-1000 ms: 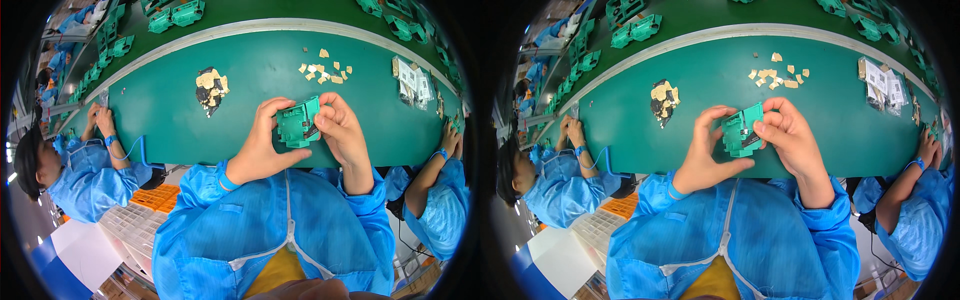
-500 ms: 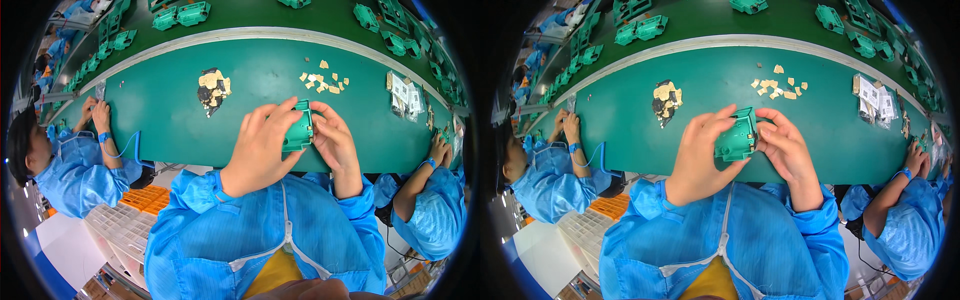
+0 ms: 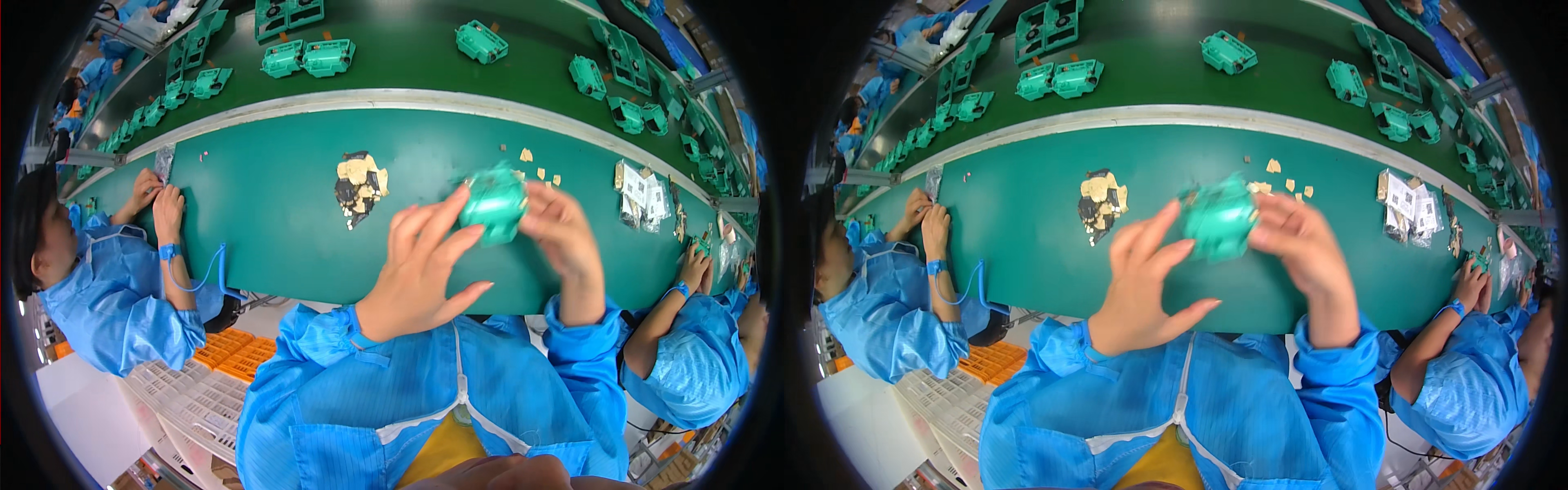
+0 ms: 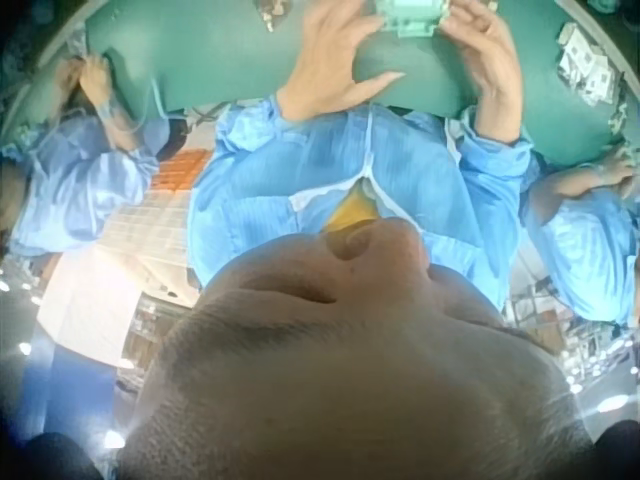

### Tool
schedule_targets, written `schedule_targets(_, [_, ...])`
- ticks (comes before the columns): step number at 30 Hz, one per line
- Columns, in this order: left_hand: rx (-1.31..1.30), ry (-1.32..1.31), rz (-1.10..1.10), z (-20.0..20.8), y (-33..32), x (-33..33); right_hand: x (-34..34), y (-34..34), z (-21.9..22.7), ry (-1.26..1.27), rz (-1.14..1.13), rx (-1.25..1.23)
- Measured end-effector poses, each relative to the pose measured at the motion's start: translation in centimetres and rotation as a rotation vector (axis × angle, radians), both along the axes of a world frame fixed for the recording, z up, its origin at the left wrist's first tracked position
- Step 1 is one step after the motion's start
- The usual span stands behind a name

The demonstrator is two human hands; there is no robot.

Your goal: The person assembles electronic components by attaching yellow and black pieces to a green plastic casing by hand.

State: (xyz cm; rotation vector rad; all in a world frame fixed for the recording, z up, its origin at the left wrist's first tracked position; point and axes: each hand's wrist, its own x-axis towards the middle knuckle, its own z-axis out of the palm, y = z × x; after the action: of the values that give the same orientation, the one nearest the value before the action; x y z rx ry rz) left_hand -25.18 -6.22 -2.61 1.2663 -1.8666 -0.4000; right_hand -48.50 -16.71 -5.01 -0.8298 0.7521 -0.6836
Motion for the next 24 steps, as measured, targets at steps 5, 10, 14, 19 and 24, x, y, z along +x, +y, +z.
schedule_targets(5, [-0.063,0.034,0.174,-1.6,0.2,2.0,-1.7,-13.6,-1.0,0.317,-0.357,-0.173])
schedule_targets(10, [0.013,0.003,0.375,-3.2,0.3,5.7,-2.9,-20.6,-5.0,0.355,-0.362,-0.169])
schedule_targets(14, [0.082,-0.017,0.529,-4.9,0.6,8.5,-2.1,-21.1,-5.9,1.060,-0.490,-0.514])
schedule_targets(19, [0.117,0.033,0.524,-5.4,0.0,8.6,10.2,-9.4,0.7,0.760,-0.029,-0.746])
schedule_targets(24, [0.126,-0.038,0.481,-5.8,-0.1,9.0,16.2,-4.6,-1.4,0.664,0.442,-0.981])
